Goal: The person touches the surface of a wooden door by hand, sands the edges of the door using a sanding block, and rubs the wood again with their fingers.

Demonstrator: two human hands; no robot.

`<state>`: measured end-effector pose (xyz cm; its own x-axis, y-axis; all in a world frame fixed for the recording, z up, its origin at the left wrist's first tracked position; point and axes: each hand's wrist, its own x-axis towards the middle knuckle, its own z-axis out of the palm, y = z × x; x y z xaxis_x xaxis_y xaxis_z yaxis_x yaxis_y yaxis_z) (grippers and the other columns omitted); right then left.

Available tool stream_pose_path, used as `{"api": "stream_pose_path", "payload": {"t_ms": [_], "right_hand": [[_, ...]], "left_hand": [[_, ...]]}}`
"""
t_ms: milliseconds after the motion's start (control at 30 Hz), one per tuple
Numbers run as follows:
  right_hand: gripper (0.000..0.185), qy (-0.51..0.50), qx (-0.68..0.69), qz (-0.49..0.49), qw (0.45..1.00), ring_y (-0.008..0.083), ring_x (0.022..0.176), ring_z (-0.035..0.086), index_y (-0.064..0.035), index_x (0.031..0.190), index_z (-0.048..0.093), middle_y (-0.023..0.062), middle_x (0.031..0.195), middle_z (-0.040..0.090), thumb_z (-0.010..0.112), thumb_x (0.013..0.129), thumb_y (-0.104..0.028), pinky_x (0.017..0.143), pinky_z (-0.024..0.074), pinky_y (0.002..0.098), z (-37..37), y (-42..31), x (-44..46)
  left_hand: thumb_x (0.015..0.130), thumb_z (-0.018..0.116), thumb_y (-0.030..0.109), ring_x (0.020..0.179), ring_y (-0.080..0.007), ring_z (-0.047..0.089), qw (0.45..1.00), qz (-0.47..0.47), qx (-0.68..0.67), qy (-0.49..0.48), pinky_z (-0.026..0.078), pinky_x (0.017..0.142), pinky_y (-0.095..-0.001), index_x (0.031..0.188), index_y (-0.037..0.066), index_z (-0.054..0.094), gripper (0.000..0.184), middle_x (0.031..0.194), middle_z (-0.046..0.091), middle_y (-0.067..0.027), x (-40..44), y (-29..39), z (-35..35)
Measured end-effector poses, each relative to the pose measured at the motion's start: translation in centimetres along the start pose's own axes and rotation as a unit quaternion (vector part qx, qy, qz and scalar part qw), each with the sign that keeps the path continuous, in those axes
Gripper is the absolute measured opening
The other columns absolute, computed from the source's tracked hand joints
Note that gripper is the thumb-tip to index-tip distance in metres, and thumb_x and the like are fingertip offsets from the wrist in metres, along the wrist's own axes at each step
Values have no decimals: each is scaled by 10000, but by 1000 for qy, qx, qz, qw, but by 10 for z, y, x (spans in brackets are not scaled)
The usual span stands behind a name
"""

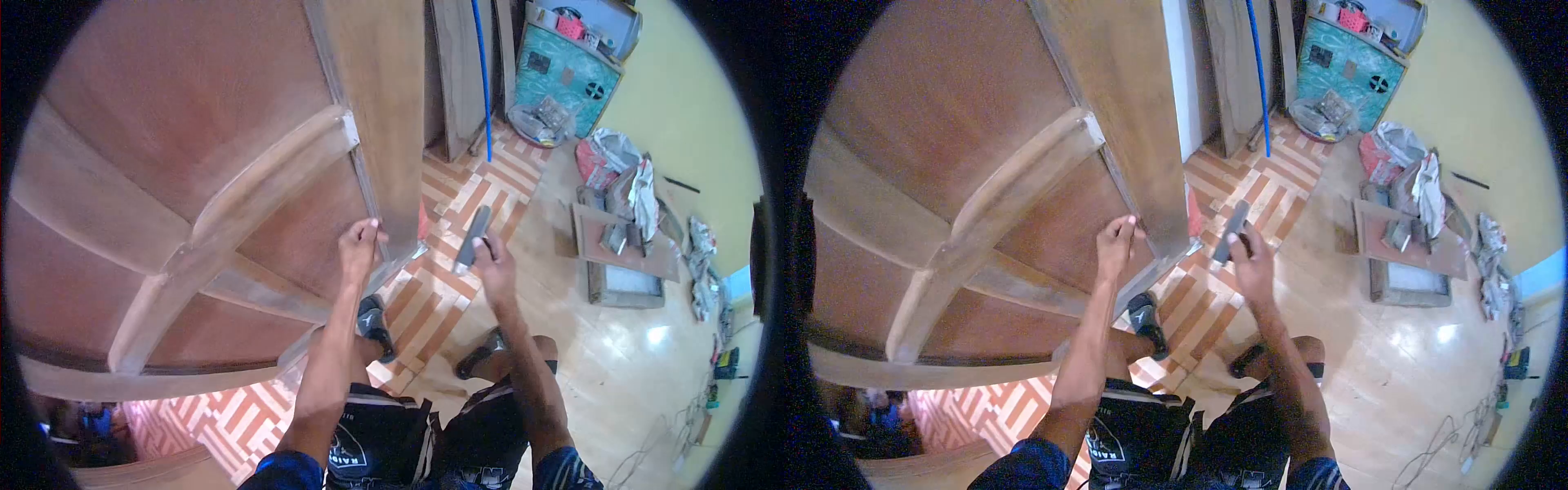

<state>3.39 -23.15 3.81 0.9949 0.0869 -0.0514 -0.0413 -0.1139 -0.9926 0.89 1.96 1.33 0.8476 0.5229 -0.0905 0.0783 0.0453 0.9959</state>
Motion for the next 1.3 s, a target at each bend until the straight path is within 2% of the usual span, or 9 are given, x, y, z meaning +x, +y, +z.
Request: {"api": "stream_pose_path", "payload": {"t_ms": [400, 600, 633, 767, 833, 900, 933, 1033, 1300], "right_hand": [[487, 327, -199, -555, 739, 422, 1118, 583, 85, 1290, 535, 331, 1164, 603, 505, 967, -278, 963, 440, 424, 142, -322, 89], [484, 345, -218, -488, 771, 417, 1027, 561, 27, 1403, 432, 279, 1128, 596, 449, 998, -237, 915, 429, 434, 181, -130, 107], [485, 267, -201, -358, 872, 466, 1243, 428, 89, 1398, 380, 329, 1418, 396, 436, 1015, -204, 1073, 338, 494, 188, -70, 92], [517, 109, 24, -93, 989, 463, 1144, 504, 88, 1414, 361, 316, 1292, 505, 457, 1011, -222, 1019, 386, 496, 184, -47, 67], [509, 266, -163, -432, 846, 458, 1036, 540, 85, 1390, 394, 305, 1165, 554, 491, 991, -215, 935, 417, 501, 175, -99, 104], [420, 349, -285, -501, 739, 476, 983, 518, 84, 1295, 475, 315, 1107, 556, 478, 972, -183, 890, 416, 503, 170, -197, 107], [570, 299, -264, -448, 800, 475, 1184, 508, -62, 1443, 413, 302, 1321, 521, 401, 992, -409, 1005, 395, 488, 172, -258, 79], [434, 324, -202, -507, 773, 434, 1045, 563, 86, 1282, 511, 326, 1088, 594, 468, 979, -220, 911, 424, 468, 184, -292, 70], [419, 284, -127, -271, 911, 486, 1081, 505, 62, 1297, 471, 333, 1261, 505, 506, 958, -181, 950, 398, 524, 205, -10, 76]], "left_hand": [[972, 562, 279, 553, -149, 620, 993, -39, 80, -77, 486, 520, -335, 945, -30, 681, 333, 682, 666, -92, 18, -21, -38], [976, 503, 155, 919, -227, 676, 983, 35, 122, -132, 520, 790, -363, 1236, -34, 577, 330, 1040, 682, -139, 30, -77, -39], [980, 494, 163, 960, -226, 660, 984, 12, 119, -131, 505, 819, -364, 1269, -35, 558, 356, 1093, 667, -140, 34, -66, -38], [999, 455, 253, 1218, -258, 539, 975, -163, 31, -150, 379, 1041, -377, 1362, -60, 482, 480, 1307, 582, -169, 19, 26, -41], [1007, 432, 311, 1318, -252, 452, 957, -175, -182, -143, 279, 1132, -365, 1384, -75, 454, 540, 1387, 526, -175, 26, -18, -30], [992, 448, 366, 1289, -238, 447, 964, -118, -194, -135, 274, 1115, -348, 1356, -80, 482, 577, 1381, 513, -150, 29, -44, -21], [984, 455, 394, 1274, -231, 445, 967, -91, -199, -129, 271, 1107, -339, 1342, -82, 496, 597, 1378, 506, -137, 30, -51, -17], [979, 460, 384, 1292, -237, 435, 965, -106, -186, -152, 272, 1102, -337, 1329, -84, 508, 586, 1367, 514, -155, 27, -39, -21], [1025, 330, 311, 1276, -212, 469, 963, -147, -181, -133, 258, 1151, -344, 1288, -83, 513, 509, 1367, 525, -161, 27, -23, -25]]}}
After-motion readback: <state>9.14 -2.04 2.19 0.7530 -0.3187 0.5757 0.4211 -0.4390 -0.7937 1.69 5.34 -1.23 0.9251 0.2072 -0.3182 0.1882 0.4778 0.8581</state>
